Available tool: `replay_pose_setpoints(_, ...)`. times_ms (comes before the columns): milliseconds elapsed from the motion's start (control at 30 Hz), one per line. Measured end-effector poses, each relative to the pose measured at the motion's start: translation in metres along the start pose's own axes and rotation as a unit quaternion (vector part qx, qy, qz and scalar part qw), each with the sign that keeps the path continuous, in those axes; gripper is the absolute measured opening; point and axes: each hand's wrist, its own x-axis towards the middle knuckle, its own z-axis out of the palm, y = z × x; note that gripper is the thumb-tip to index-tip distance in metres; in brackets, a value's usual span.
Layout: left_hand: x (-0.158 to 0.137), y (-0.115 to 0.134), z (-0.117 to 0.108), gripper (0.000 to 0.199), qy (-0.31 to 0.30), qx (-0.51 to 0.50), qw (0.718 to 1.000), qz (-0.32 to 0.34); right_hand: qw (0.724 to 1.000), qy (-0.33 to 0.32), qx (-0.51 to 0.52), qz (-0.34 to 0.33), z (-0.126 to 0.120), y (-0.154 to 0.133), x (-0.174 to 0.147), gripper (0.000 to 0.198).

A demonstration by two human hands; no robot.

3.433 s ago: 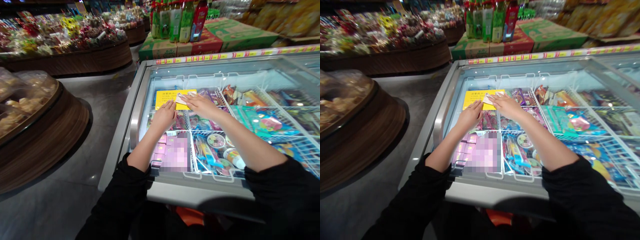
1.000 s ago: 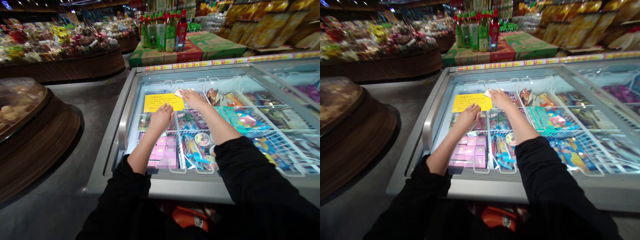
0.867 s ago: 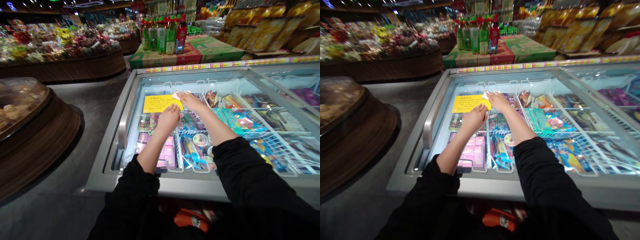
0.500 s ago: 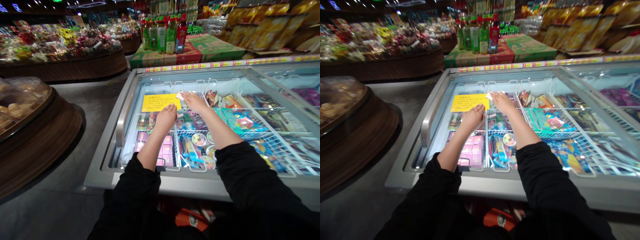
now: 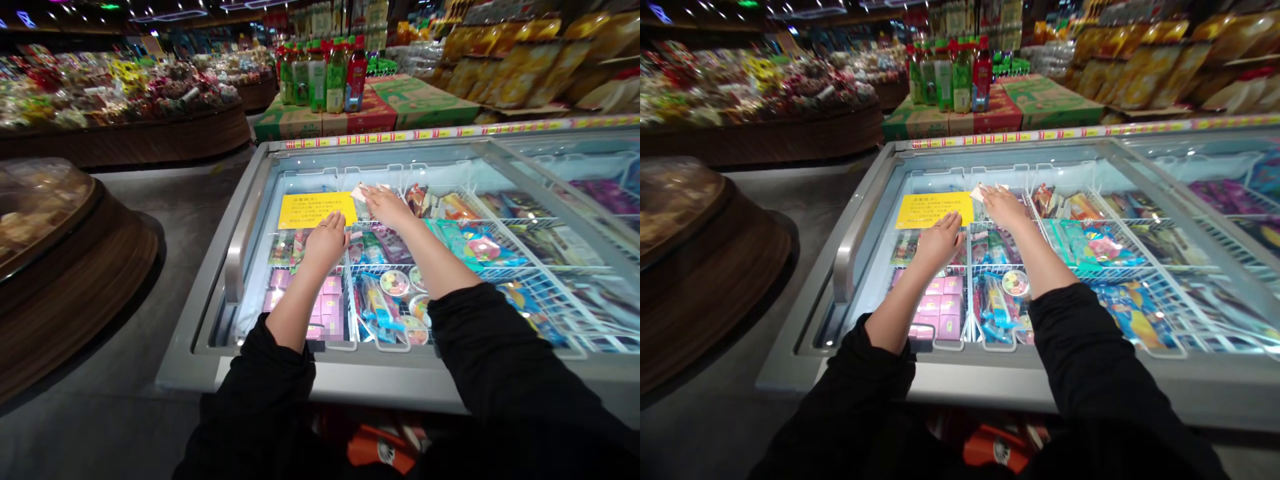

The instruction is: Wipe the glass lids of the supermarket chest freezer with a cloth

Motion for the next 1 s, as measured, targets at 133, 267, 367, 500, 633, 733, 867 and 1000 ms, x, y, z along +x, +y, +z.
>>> replay_pose_setpoints(133, 0.001, 0.0, 0.002, 0.052, 0.006, 0.005, 1.0, 0.005, 0.999, -0.025, -0.029, 0.01, 0.006, -0.019, 0.017, 0.061)
replay_pose_setpoints(267, 0.002, -0.003, 0.006, 0.052, 0.009, -0.009, 1.0, 0.01, 0.998, -0.052, 0.0, -0.041, -0.004, -0.021, -0.014, 0.06)
replay_pose_setpoints(367, 0.001, -0.004, 0.007, 0.052, 0.013, -0.014, 1.0, 0.008, 0.998, -0.045, 0.019, -0.047, -0.012, -0.011, -0.037, 0.06)
replay_pose_setpoints(500, 0.002, -0.005, 0.008, 0.051, 0.016, -0.018, 1.0, 0.009, 0.999, -0.036, -0.001, -0.004, -0.012, -0.009, -0.03, 0.062)
replay_pose_setpoints(633, 0.002, -0.004, 0.008, 0.051, 0.018, -0.014, 1.0, 0.008, 0.999, -0.03, -0.014, 0.0, -0.006, -0.024, -0.019, 0.062)
replay_pose_setpoints(733, 0.002, -0.004, 0.007, 0.051, 0.014, -0.012, 1.0, 0.005, 0.998, -0.042, 0.01, -0.043, -0.008, -0.028, -0.038, 0.061)
replay_pose_setpoints(867, 0.002, -0.003, 0.005, 0.052, 0.005, -0.016, 1.0, 0.005, 0.995, -0.045, 0.052, -0.077, -0.02, -0.019, -0.072, 0.057)
replay_pose_setpoints(1000, 0.002, -0.003, 0.004, 0.052, 0.002, -0.02, 1.0, 0.005, 0.998, -0.037, 0.026, -0.047, -0.022, -0.022, -0.069, 0.058)
